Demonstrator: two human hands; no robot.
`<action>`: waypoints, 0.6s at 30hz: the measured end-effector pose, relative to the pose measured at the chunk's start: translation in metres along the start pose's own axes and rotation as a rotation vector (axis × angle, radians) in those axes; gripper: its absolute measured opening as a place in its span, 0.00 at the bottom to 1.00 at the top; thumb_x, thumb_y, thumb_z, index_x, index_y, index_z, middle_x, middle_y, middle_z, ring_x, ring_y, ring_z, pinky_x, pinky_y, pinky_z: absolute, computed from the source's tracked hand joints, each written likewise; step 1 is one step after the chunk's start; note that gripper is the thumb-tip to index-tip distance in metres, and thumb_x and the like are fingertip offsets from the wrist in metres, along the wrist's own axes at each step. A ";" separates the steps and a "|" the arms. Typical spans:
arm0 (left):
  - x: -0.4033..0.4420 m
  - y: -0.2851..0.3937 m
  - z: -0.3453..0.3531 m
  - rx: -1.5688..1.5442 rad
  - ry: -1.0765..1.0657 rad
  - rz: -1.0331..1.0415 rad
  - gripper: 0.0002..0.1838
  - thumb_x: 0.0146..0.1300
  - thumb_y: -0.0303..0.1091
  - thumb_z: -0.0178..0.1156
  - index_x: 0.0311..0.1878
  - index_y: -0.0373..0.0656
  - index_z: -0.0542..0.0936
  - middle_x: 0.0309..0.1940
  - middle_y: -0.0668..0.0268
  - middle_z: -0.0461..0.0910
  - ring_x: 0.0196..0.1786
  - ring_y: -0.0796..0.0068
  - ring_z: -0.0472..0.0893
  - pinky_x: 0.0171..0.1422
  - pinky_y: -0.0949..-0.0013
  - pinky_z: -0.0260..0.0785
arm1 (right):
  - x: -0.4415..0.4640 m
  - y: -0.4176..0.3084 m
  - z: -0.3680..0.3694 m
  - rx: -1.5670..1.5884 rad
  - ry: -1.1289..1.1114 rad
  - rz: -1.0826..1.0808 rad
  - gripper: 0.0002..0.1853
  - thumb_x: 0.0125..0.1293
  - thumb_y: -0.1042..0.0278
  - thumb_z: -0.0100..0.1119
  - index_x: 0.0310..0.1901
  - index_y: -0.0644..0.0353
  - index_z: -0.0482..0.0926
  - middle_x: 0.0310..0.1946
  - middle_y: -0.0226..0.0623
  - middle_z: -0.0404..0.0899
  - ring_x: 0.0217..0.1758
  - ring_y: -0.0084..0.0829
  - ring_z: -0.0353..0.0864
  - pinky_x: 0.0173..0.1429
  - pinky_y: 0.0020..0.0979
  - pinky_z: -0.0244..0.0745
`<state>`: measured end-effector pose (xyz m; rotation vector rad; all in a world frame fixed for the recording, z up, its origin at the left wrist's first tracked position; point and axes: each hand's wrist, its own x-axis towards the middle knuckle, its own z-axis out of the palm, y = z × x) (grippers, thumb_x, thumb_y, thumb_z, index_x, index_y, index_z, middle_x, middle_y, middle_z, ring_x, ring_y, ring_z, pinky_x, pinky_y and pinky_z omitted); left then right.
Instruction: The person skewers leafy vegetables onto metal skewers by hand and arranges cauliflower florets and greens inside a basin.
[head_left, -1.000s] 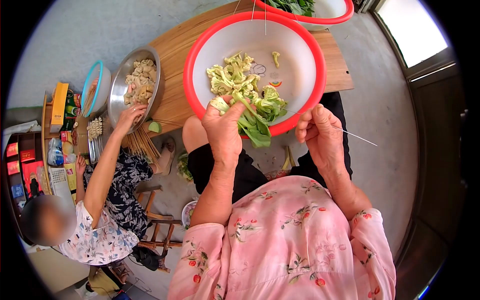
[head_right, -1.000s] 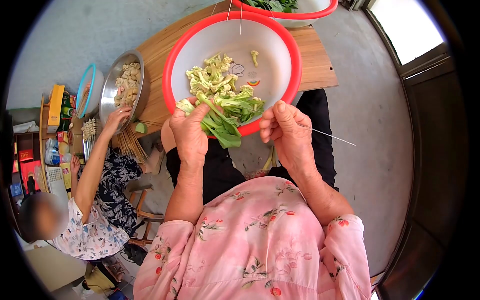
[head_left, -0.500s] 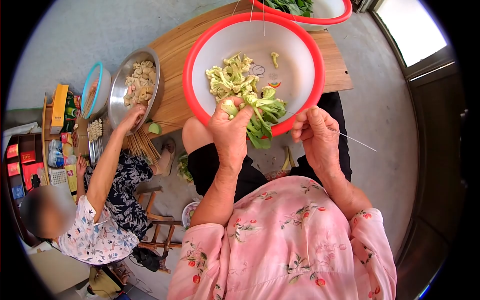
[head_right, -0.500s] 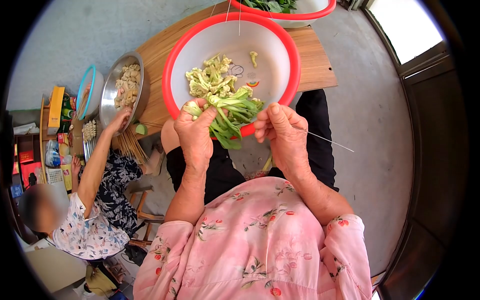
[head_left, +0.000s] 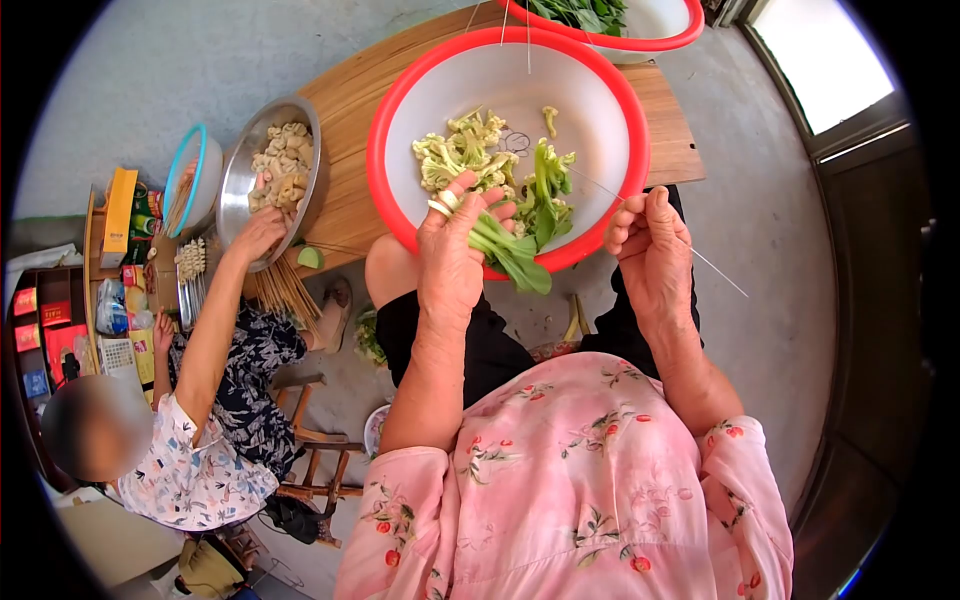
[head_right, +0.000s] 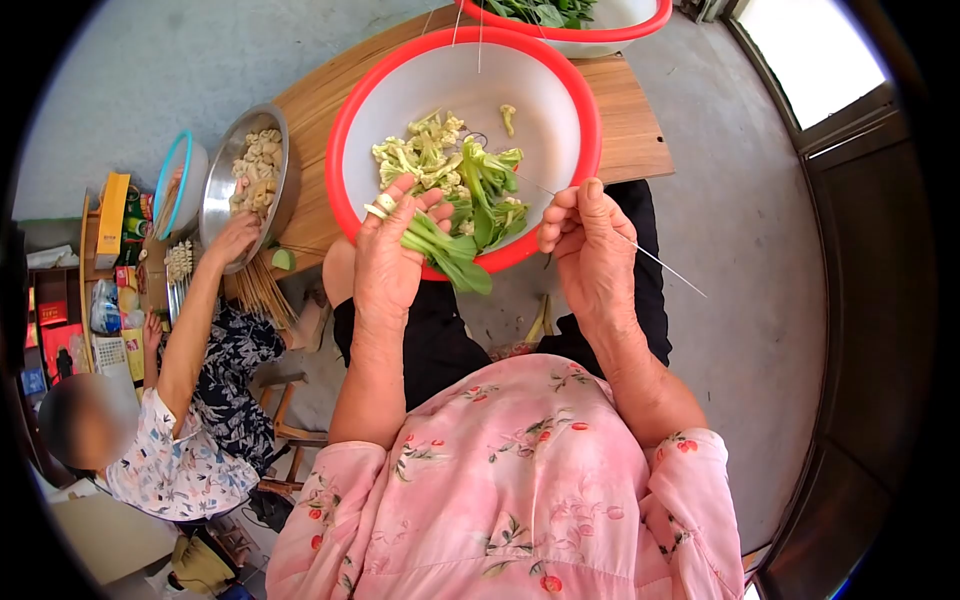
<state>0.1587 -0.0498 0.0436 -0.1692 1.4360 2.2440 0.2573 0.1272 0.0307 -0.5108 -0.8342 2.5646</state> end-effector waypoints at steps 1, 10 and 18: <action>0.004 -0.002 -0.003 -0.082 -0.011 -0.034 0.23 0.62 0.25 0.54 0.60 0.32 0.63 0.49 0.48 0.73 0.52 0.57 0.76 0.58 0.60 0.69 | 0.000 0.000 0.000 -0.002 0.005 -0.005 0.18 0.68 0.55 0.50 0.31 0.63 0.77 0.24 0.35 0.77 0.23 0.26 0.74 0.29 0.27 0.72; 0.008 -0.018 -0.012 -0.166 0.016 -0.022 0.21 0.57 0.14 0.50 0.55 0.34 0.65 0.50 0.48 0.71 0.54 0.56 0.74 0.60 0.57 0.68 | -0.005 0.006 -0.010 -0.128 -0.035 0.032 0.16 0.67 0.56 0.52 0.32 0.63 0.78 0.24 0.35 0.78 0.22 0.26 0.76 0.28 0.26 0.72; 0.001 -0.012 -0.002 -0.039 0.114 0.051 0.13 0.58 0.17 0.54 0.47 0.34 0.69 0.39 0.53 0.77 0.40 0.60 0.80 0.46 0.57 0.76 | -0.017 0.003 0.000 -0.304 -0.095 0.014 0.15 0.65 0.58 0.57 0.32 0.64 0.79 0.24 0.34 0.79 0.23 0.24 0.76 0.28 0.24 0.71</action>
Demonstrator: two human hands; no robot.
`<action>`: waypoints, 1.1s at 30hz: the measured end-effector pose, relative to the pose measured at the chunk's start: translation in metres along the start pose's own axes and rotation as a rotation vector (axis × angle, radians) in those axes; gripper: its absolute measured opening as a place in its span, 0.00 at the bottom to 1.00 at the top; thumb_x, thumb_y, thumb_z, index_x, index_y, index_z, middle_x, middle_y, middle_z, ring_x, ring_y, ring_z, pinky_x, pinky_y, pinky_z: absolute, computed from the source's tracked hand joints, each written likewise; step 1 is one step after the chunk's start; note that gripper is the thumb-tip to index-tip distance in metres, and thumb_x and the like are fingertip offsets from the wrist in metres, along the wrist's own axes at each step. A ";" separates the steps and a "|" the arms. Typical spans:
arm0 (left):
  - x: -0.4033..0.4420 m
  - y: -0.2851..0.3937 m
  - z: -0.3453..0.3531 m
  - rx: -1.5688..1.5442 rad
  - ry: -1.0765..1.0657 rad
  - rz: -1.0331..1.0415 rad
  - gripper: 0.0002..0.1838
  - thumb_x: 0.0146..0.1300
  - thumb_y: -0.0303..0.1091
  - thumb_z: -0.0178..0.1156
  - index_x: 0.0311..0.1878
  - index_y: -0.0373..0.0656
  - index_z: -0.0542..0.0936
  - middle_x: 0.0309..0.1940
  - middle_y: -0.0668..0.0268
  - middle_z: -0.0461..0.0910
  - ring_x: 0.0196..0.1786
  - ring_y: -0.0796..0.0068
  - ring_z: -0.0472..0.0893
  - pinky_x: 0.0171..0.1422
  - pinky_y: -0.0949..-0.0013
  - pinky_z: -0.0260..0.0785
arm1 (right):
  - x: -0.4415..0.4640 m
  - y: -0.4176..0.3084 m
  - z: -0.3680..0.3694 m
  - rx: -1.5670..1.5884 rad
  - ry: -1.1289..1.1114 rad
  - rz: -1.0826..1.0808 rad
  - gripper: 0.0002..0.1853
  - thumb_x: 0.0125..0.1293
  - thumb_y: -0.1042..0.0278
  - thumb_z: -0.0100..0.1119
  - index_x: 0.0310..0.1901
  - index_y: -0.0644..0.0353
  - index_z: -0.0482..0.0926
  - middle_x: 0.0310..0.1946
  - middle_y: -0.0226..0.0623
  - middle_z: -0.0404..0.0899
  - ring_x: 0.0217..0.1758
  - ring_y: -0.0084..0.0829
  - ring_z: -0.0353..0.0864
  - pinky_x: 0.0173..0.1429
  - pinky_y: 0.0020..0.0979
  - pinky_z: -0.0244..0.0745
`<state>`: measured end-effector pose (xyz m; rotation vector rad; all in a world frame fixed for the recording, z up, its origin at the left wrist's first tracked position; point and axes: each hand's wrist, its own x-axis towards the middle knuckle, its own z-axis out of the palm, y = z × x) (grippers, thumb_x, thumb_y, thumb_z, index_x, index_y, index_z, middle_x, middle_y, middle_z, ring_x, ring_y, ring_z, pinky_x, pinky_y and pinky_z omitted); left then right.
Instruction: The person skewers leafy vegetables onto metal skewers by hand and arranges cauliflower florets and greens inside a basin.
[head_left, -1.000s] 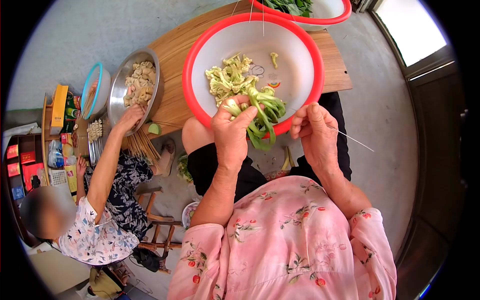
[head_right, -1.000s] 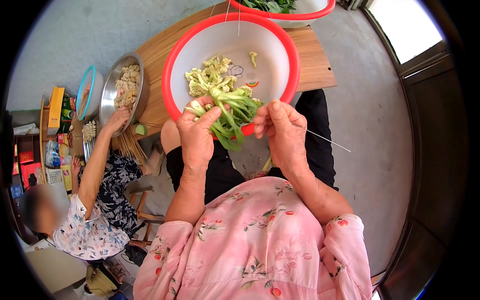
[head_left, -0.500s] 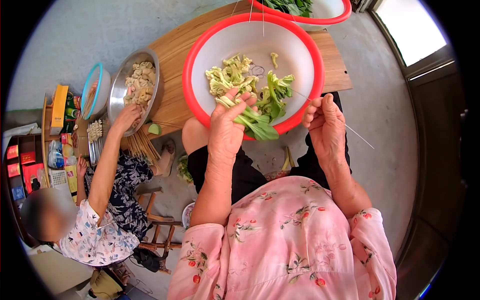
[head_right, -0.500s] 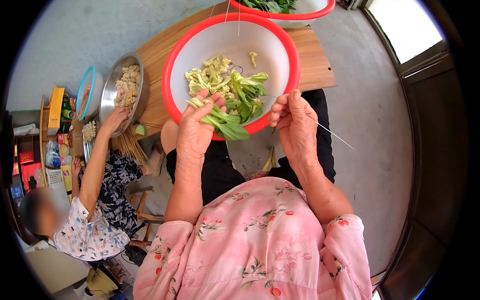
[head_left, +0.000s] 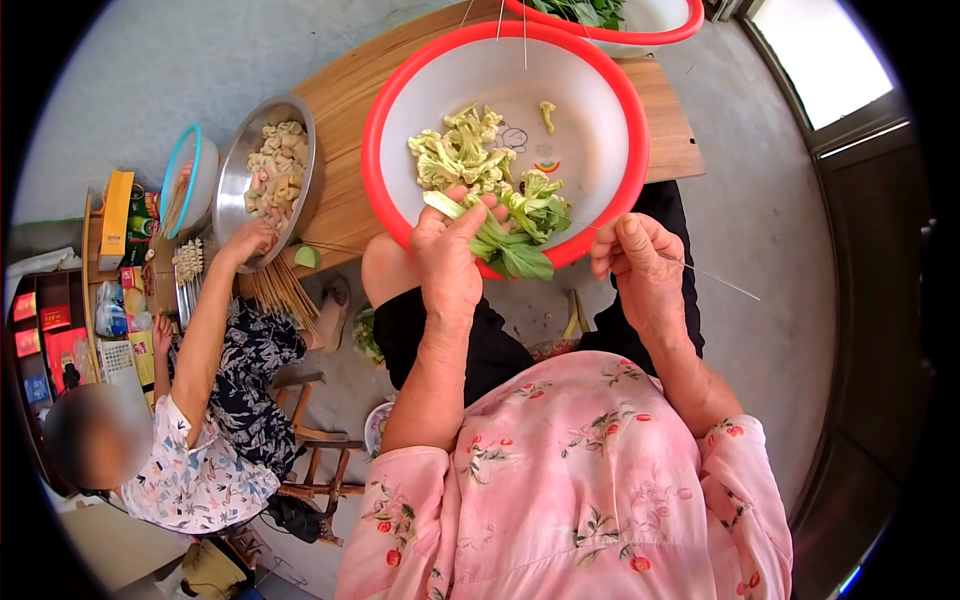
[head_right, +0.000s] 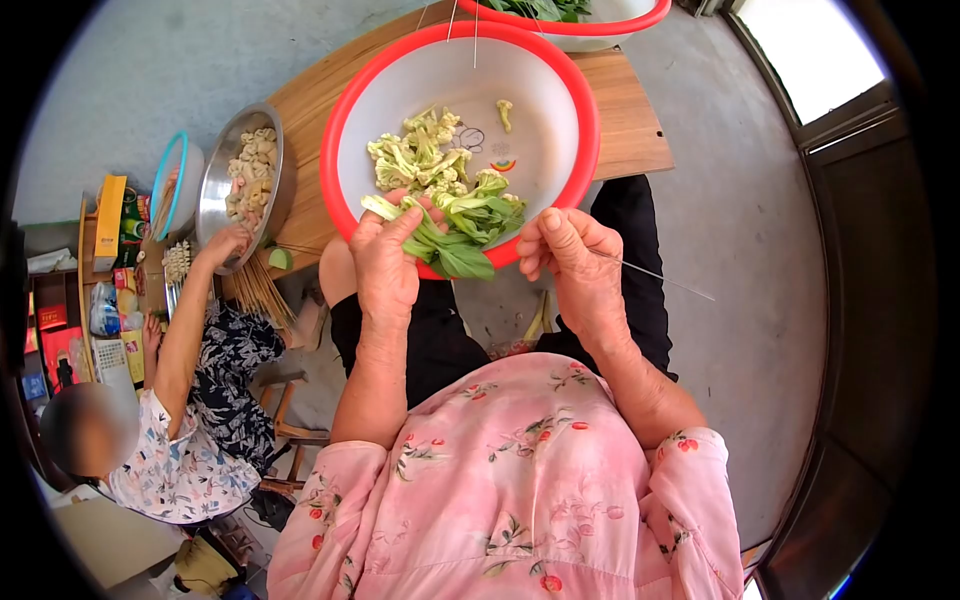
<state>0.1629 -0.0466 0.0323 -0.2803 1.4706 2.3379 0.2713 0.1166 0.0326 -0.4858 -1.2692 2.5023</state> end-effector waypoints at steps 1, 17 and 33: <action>0.000 0.000 0.001 0.019 0.033 0.027 0.13 0.58 0.17 0.55 0.46 0.33 0.69 0.38 0.54 0.77 0.38 0.62 0.80 0.44 0.58 0.76 | -0.001 0.000 0.002 -0.024 -0.004 -0.003 0.15 0.65 0.59 0.57 0.31 0.64 0.79 0.24 0.34 0.79 0.23 0.23 0.76 0.29 0.24 0.71; 0.001 -0.011 0.004 0.211 0.083 0.305 0.07 0.57 0.15 0.55 0.39 0.33 0.71 0.32 0.60 0.76 0.29 0.72 0.79 0.32 0.70 0.78 | -0.006 0.002 0.012 -0.070 -0.026 0.002 0.14 0.64 0.60 0.58 0.31 0.65 0.79 0.25 0.34 0.80 0.24 0.22 0.75 0.29 0.24 0.70; -0.011 -0.007 0.012 0.257 -0.017 0.317 0.08 0.59 0.21 0.57 0.42 0.35 0.74 0.34 0.67 0.77 0.34 0.84 0.75 0.37 0.78 0.69 | -0.007 0.009 0.018 -0.065 0.020 -0.085 0.15 0.66 0.59 0.55 0.32 0.65 0.78 0.24 0.34 0.78 0.24 0.22 0.75 0.30 0.23 0.70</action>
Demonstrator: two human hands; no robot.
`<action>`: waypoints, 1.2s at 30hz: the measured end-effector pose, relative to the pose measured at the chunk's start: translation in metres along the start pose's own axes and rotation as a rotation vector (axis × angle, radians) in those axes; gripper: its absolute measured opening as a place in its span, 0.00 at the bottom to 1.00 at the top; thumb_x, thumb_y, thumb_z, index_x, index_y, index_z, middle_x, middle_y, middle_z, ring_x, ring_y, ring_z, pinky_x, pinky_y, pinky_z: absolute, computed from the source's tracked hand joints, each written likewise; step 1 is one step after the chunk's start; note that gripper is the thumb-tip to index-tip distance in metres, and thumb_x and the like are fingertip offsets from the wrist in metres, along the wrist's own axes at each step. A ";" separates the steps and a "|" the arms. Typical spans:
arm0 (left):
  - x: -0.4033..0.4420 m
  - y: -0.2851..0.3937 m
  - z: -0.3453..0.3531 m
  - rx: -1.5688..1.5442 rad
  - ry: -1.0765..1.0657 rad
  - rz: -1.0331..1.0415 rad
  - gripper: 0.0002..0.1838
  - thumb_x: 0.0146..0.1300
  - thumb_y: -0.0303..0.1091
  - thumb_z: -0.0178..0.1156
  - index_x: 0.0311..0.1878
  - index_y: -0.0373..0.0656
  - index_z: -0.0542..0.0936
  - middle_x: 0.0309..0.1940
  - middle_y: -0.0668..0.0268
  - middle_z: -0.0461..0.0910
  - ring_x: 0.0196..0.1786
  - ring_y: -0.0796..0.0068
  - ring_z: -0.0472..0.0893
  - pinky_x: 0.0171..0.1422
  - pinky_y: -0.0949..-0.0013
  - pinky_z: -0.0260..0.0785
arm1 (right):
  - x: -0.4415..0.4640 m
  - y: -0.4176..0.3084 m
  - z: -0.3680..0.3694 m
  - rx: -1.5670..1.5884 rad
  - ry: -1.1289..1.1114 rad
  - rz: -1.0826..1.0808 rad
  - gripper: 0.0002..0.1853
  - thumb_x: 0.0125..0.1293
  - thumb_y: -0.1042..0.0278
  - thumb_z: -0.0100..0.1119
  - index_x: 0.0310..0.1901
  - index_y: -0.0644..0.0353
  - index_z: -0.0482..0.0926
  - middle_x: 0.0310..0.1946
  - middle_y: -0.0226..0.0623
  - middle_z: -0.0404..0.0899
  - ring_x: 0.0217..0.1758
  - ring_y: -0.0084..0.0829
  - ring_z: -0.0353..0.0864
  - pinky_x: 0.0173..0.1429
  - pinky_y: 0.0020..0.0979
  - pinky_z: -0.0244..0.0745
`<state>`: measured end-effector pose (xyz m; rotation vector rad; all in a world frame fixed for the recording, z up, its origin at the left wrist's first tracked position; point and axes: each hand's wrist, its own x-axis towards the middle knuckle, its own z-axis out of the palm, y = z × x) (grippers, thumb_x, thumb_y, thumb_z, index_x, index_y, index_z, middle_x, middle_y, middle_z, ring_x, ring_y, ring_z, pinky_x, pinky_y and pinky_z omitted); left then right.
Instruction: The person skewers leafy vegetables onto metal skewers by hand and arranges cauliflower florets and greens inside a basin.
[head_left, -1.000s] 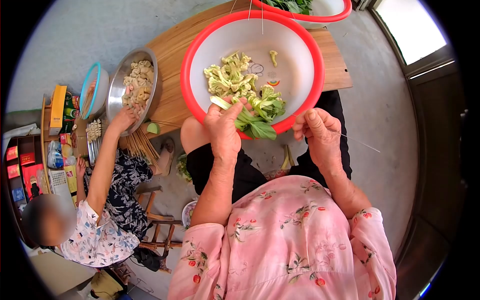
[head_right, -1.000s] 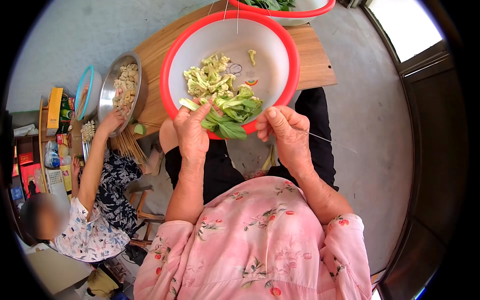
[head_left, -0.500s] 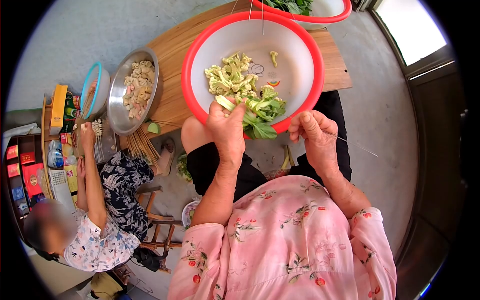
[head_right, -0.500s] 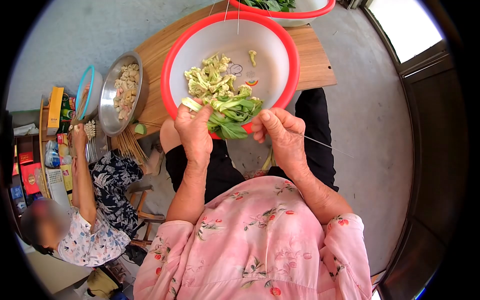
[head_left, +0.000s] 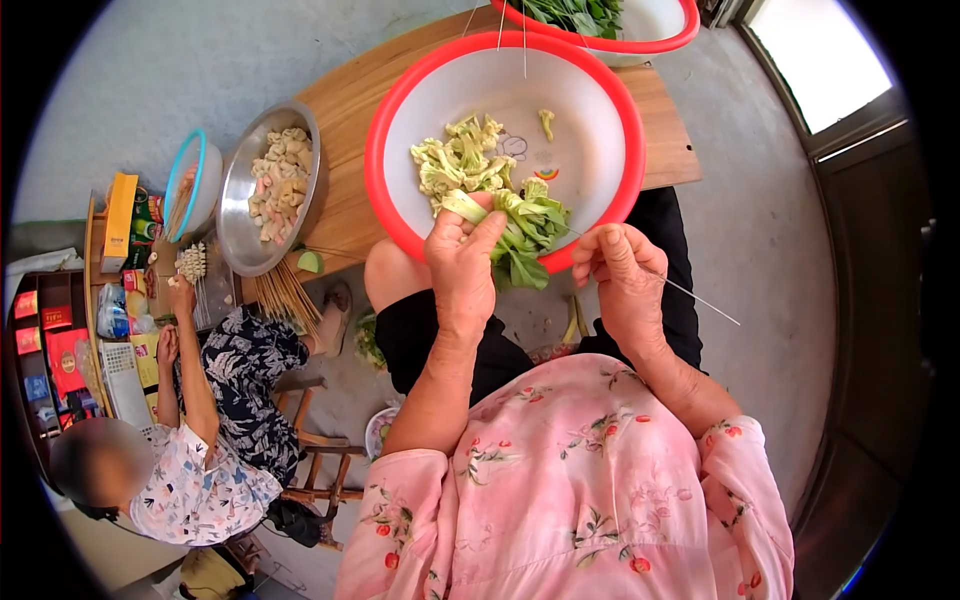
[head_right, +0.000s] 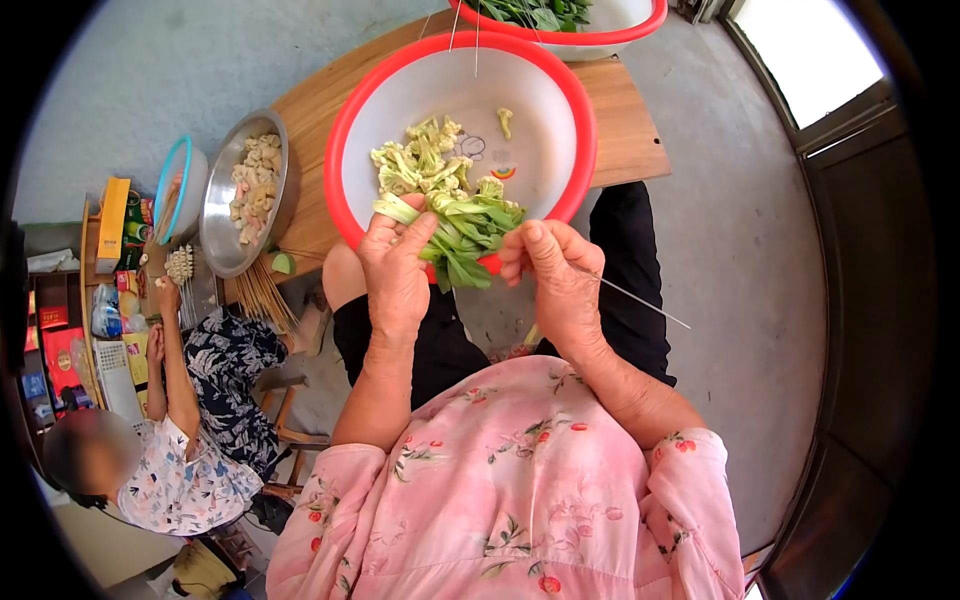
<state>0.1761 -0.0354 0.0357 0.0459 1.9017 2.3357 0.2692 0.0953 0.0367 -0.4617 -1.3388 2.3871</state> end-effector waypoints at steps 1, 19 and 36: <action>0.001 0.003 0.000 -0.125 -0.036 -0.075 0.10 0.61 0.24 0.56 0.45 0.34 0.74 0.36 0.65 0.77 0.36 0.82 0.76 0.39 0.77 0.70 | 0.002 0.001 -0.003 0.073 0.025 0.038 0.15 0.66 0.59 0.55 0.33 0.65 0.78 0.24 0.35 0.78 0.24 0.24 0.75 0.30 0.24 0.71; 0.005 -0.002 -0.011 -0.162 -0.088 -0.219 0.09 0.63 0.28 0.57 0.44 0.33 0.79 0.33 0.67 0.79 0.31 0.84 0.75 0.34 0.79 0.68 | 0.001 -0.011 -0.010 0.093 -0.100 0.021 0.14 0.65 0.61 0.56 0.33 0.66 0.79 0.26 0.38 0.80 0.25 0.25 0.76 0.30 0.25 0.72; -0.007 0.002 -0.001 0.438 -0.084 0.124 0.11 0.63 0.26 0.54 0.48 0.32 0.78 0.36 0.68 0.80 0.37 0.83 0.76 0.43 0.77 0.70 | -0.003 -0.010 -0.001 0.043 -0.074 -0.007 0.14 0.67 0.62 0.54 0.33 0.66 0.78 0.25 0.36 0.79 0.24 0.24 0.76 0.30 0.25 0.72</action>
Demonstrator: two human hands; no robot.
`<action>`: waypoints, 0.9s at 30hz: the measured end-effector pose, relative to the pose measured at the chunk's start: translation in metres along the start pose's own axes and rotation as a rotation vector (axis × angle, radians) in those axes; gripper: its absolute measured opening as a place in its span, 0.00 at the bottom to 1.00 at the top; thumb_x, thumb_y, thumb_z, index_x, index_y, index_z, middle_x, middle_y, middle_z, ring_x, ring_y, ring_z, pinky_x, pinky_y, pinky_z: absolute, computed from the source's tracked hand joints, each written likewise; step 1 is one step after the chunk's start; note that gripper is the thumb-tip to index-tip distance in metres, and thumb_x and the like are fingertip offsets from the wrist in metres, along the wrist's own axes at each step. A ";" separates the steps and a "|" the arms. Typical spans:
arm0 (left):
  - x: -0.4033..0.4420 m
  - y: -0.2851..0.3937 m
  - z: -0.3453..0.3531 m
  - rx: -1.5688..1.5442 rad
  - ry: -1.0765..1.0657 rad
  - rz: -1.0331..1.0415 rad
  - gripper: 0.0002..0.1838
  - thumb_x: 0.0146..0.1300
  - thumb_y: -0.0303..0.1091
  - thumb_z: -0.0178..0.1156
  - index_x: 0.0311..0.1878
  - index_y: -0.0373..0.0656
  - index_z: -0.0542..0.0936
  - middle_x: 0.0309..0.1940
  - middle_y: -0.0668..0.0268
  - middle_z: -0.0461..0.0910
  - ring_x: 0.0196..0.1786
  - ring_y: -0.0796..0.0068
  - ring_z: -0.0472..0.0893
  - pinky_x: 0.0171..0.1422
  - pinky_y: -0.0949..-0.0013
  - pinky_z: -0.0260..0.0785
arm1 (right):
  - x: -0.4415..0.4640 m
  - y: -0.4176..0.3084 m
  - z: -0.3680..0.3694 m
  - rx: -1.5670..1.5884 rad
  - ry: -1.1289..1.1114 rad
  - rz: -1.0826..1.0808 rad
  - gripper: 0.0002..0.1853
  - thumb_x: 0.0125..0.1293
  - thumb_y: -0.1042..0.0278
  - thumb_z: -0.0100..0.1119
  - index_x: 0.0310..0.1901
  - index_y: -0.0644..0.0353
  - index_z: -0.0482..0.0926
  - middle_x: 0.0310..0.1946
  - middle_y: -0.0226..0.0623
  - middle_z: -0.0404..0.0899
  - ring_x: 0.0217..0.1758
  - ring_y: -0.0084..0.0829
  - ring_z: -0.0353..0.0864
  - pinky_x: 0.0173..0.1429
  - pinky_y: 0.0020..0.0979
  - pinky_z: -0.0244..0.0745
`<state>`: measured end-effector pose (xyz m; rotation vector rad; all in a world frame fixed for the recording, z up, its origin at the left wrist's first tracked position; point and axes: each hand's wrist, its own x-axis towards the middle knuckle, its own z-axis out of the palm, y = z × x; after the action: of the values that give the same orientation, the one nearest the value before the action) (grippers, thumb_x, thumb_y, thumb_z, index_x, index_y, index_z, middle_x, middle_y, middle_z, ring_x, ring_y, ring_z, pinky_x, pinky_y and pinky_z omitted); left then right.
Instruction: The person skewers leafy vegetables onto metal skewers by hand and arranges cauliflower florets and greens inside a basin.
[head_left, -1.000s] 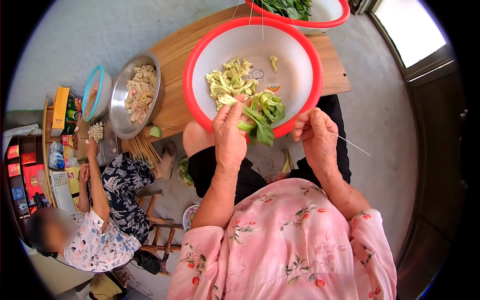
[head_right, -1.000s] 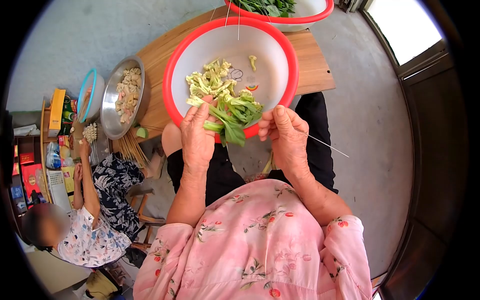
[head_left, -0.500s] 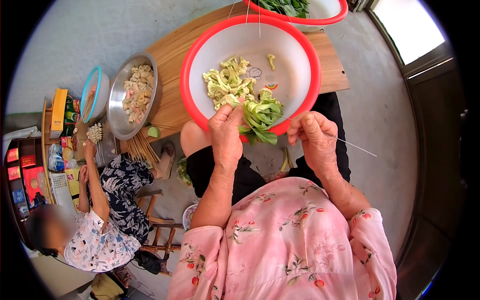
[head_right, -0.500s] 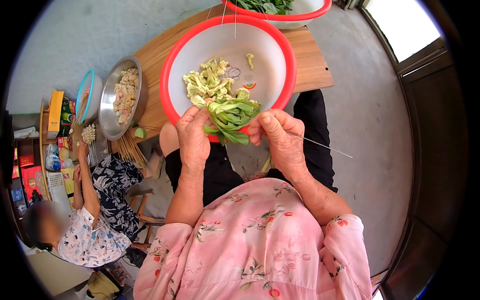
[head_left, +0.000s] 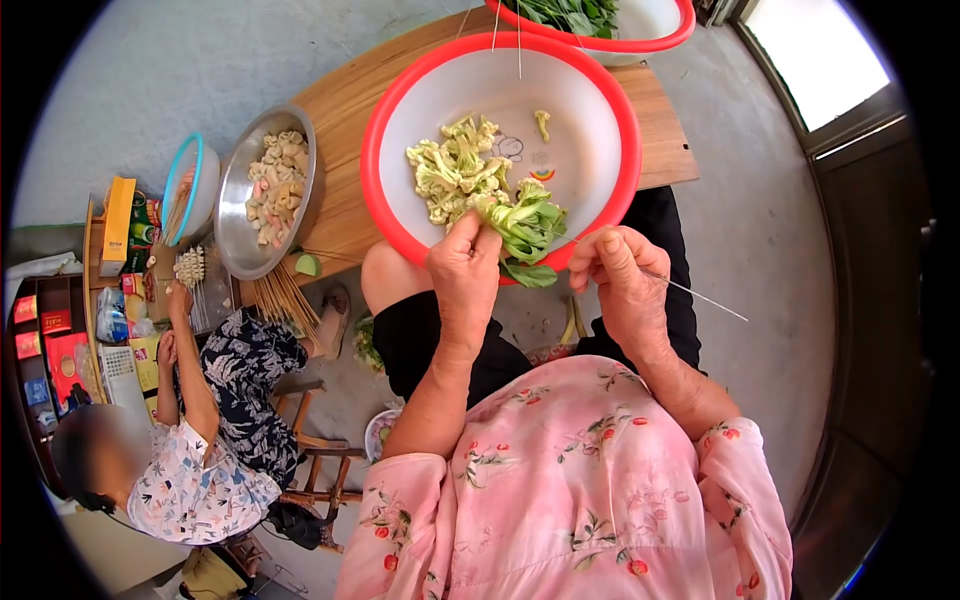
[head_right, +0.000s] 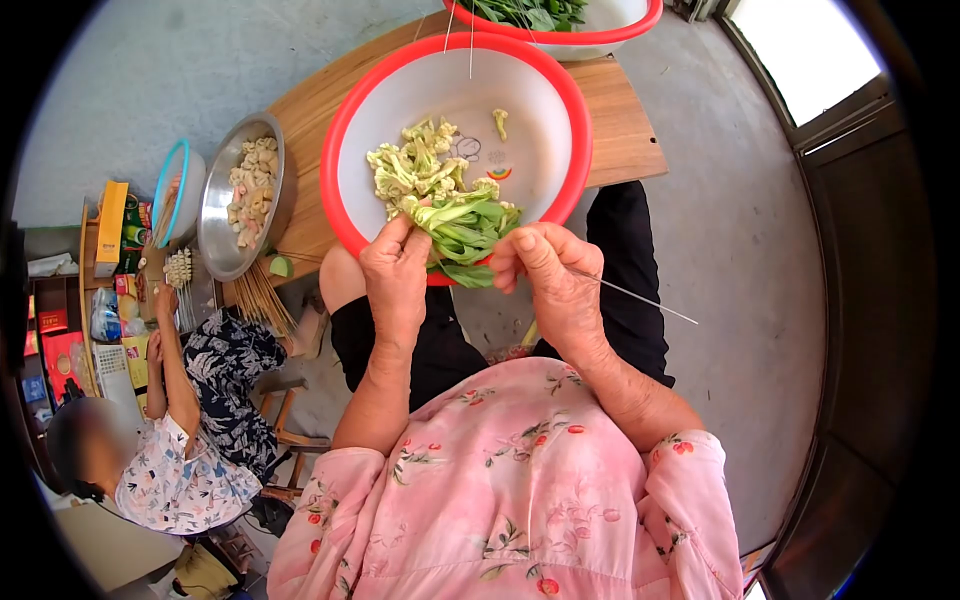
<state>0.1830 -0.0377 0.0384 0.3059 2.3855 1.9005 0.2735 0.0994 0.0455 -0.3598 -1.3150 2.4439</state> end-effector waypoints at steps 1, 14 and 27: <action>0.001 0.003 0.000 -0.225 -0.040 -0.083 0.09 0.64 0.26 0.55 0.43 0.33 0.79 0.32 0.70 0.78 0.34 0.85 0.74 0.38 0.78 0.69 | 0.002 0.002 -0.002 0.001 -0.002 -0.001 0.14 0.67 0.62 0.54 0.33 0.66 0.78 0.25 0.36 0.79 0.24 0.24 0.76 0.30 0.25 0.72; 0.003 -0.002 -0.012 -0.670 -0.104 -0.306 0.12 0.65 0.32 0.55 0.45 0.32 0.77 0.35 0.61 0.80 0.37 0.74 0.81 0.38 0.68 0.78 | 0.014 0.008 -0.025 0.266 -0.028 0.115 0.16 0.68 0.58 0.52 0.33 0.64 0.78 0.24 0.36 0.79 0.23 0.25 0.76 0.28 0.26 0.73; 0.004 0.004 -0.012 -0.435 -0.044 -0.168 0.09 0.62 0.28 0.58 0.38 0.30 0.79 0.28 0.64 0.79 0.27 0.79 0.78 0.30 0.74 0.75 | 0.011 -0.013 -0.016 0.020 -0.046 0.077 0.15 0.64 0.59 0.58 0.31 0.65 0.79 0.25 0.36 0.79 0.23 0.24 0.76 0.28 0.24 0.71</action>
<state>0.1769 -0.0471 0.0456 0.1092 1.8342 2.2256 0.2717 0.1225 0.0473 -0.3571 -1.3178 2.5415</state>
